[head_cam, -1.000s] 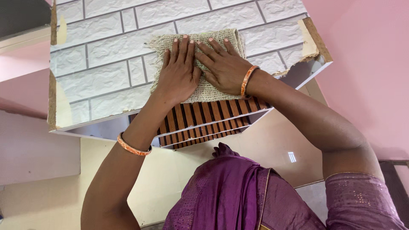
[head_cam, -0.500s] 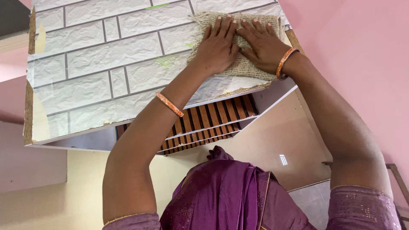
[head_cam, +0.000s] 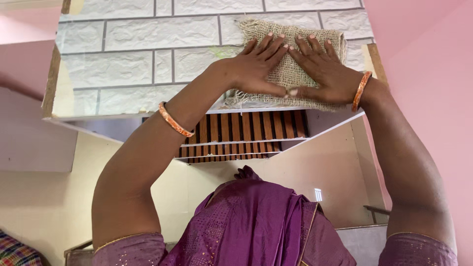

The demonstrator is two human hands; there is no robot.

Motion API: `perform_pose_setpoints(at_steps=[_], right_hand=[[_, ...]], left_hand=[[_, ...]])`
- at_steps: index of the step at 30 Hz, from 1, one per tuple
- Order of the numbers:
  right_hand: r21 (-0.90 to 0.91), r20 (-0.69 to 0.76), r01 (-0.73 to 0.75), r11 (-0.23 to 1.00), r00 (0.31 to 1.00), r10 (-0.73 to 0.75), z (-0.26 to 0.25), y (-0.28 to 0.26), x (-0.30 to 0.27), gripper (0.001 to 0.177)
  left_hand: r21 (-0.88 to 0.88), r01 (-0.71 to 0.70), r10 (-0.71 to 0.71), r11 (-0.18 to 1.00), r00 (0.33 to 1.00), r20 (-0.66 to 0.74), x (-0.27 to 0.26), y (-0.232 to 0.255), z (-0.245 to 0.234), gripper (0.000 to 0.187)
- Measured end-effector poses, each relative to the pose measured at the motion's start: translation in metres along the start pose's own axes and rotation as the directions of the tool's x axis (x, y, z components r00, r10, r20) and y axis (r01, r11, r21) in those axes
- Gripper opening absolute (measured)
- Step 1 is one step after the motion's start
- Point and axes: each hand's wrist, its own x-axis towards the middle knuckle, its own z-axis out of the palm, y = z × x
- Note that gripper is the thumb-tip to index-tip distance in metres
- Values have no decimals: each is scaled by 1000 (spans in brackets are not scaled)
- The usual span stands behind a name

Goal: The person wipes a brown wooden cabinet and a tiled surface by hand with a cloth.

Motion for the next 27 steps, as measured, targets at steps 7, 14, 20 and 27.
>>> perform_pose_setpoints(at_steps=[7,14,20,27], right_hand=[[-97,-39,166,981,985,-170,18,-87,23,125],[-273,-172,86,958,976,-136,43,-155,42,103],[-144,-335,176,974,917,-215,47,-206,29,89],[101,-530,260,960,831,-169,101,-258,8,76]], left_hand=[[95,32,-28,995,998,-50,-99,-17,35,136],[51,66,-31,996,858,-513,-139,-34,99,91],[57,123,-55,991,746,-664,-186,-16,125,73],[-200,10,-157,980,662,-733,-246,28,168,70]])
